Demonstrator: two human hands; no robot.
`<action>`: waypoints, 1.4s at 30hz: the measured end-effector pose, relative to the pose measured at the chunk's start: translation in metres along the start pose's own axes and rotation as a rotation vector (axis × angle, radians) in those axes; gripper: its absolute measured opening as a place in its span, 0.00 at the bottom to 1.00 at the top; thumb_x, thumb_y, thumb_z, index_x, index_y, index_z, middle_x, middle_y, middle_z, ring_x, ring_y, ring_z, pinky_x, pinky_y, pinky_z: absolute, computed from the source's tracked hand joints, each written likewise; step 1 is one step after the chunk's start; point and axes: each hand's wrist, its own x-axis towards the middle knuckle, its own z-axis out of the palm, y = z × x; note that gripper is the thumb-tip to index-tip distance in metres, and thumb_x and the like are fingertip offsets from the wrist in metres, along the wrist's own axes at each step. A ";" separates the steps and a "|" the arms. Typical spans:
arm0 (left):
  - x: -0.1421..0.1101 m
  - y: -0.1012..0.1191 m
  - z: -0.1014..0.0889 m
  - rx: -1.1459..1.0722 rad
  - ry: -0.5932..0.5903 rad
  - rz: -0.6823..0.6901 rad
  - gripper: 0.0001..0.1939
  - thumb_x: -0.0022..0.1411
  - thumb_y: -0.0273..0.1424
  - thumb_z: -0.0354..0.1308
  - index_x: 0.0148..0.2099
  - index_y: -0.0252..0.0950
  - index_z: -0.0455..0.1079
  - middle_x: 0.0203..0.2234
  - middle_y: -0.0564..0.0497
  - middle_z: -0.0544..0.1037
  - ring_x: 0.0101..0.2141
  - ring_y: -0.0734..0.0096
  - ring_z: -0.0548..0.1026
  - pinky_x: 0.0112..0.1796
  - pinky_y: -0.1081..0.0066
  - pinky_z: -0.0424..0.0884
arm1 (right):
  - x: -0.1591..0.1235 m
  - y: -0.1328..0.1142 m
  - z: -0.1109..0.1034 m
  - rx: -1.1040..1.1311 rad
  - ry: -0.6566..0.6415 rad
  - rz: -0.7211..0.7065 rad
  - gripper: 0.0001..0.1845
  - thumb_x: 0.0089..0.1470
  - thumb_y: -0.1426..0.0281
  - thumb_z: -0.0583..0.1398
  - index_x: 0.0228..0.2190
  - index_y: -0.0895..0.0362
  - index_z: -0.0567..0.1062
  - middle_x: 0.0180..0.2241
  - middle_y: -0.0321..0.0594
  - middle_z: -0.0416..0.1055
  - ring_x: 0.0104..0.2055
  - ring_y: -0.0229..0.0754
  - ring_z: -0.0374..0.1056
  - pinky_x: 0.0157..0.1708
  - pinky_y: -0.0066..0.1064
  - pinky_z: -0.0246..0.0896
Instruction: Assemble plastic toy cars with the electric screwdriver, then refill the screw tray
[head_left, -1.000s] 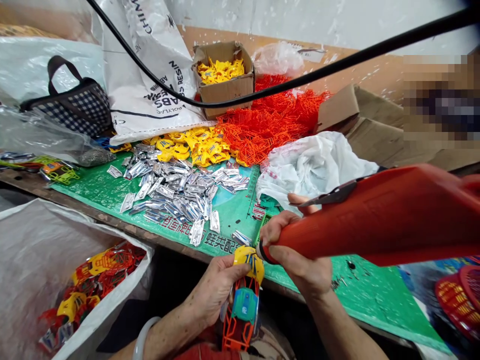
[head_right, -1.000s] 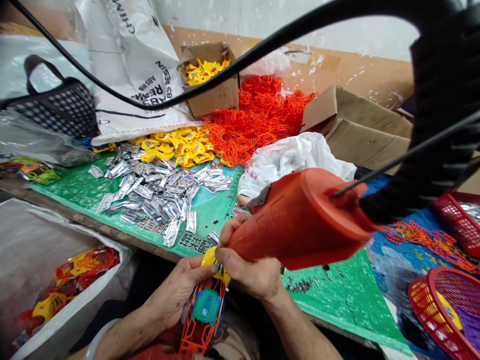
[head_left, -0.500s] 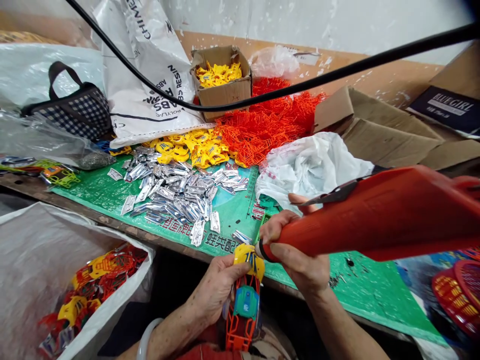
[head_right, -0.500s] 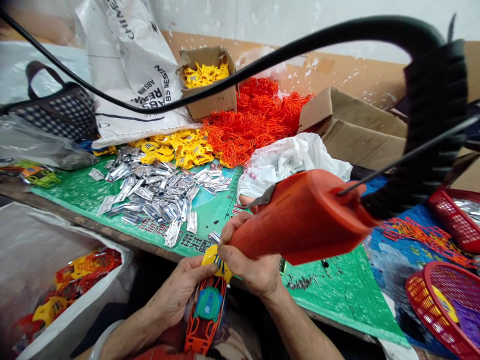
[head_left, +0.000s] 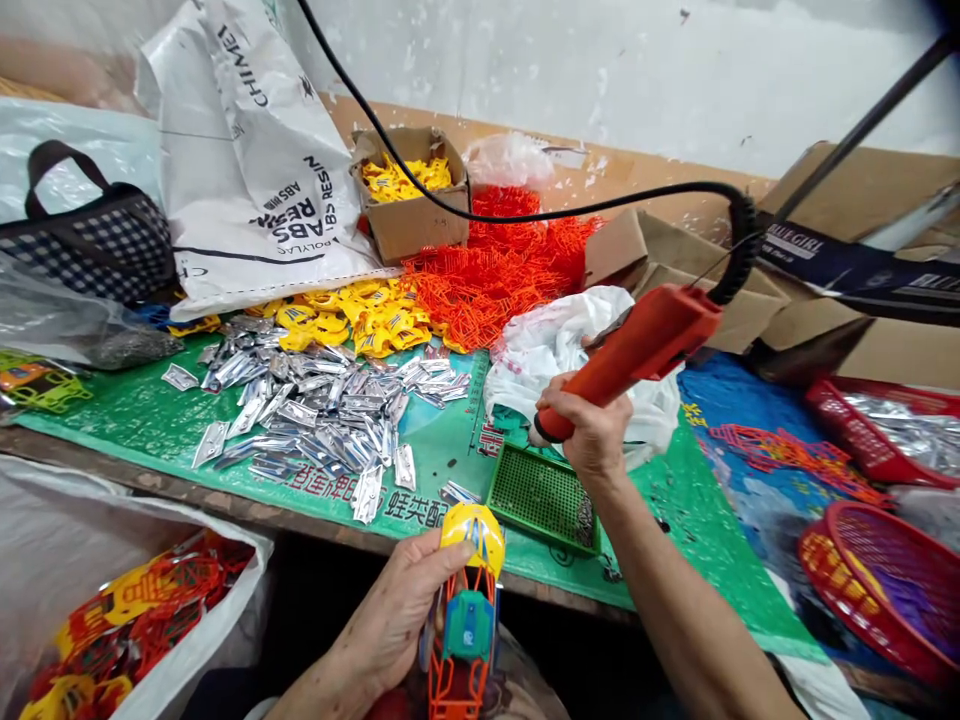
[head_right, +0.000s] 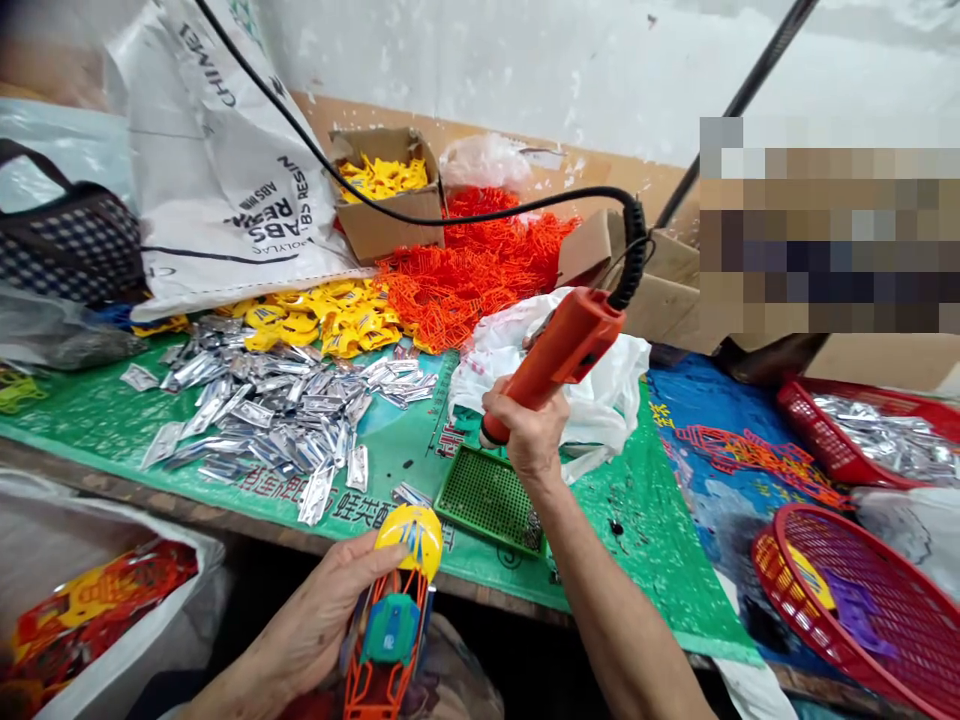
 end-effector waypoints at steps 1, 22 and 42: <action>0.000 0.000 0.000 0.004 0.004 0.007 0.15 0.52 0.37 0.69 0.37 0.30 0.78 0.24 0.49 0.79 0.21 0.78 0.72 0.24 0.79 0.68 | -0.002 0.002 -0.001 -0.009 -0.019 0.003 0.05 0.35 0.73 0.66 0.20 0.58 0.73 0.19 0.33 0.70 0.21 0.38 0.64 0.24 0.34 0.61; 0.003 0.003 -0.001 -0.007 0.038 -0.030 0.17 0.49 0.36 0.71 0.38 0.29 0.78 0.24 0.47 0.80 0.19 0.76 0.72 0.21 0.78 0.68 | -0.012 0.017 0.001 -0.075 -0.083 -0.001 0.07 0.37 0.70 0.67 0.23 0.57 0.75 0.22 0.33 0.71 0.23 0.37 0.65 0.25 0.33 0.63; 0.003 0.004 0.004 -0.015 0.039 -0.002 0.18 0.48 0.37 0.71 0.36 0.29 0.77 0.23 0.48 0.78 0.19 0.77 0.72 0.21 0.78 0.68 | -0.012 0.005 0.003 -0.003 -0.014 0.019 0.07 0.34 0.73 0.68 0.22 0.58 0.75 0.22 0.34 0.70 0.23 0.37 0.65 0.25 0.33 0.62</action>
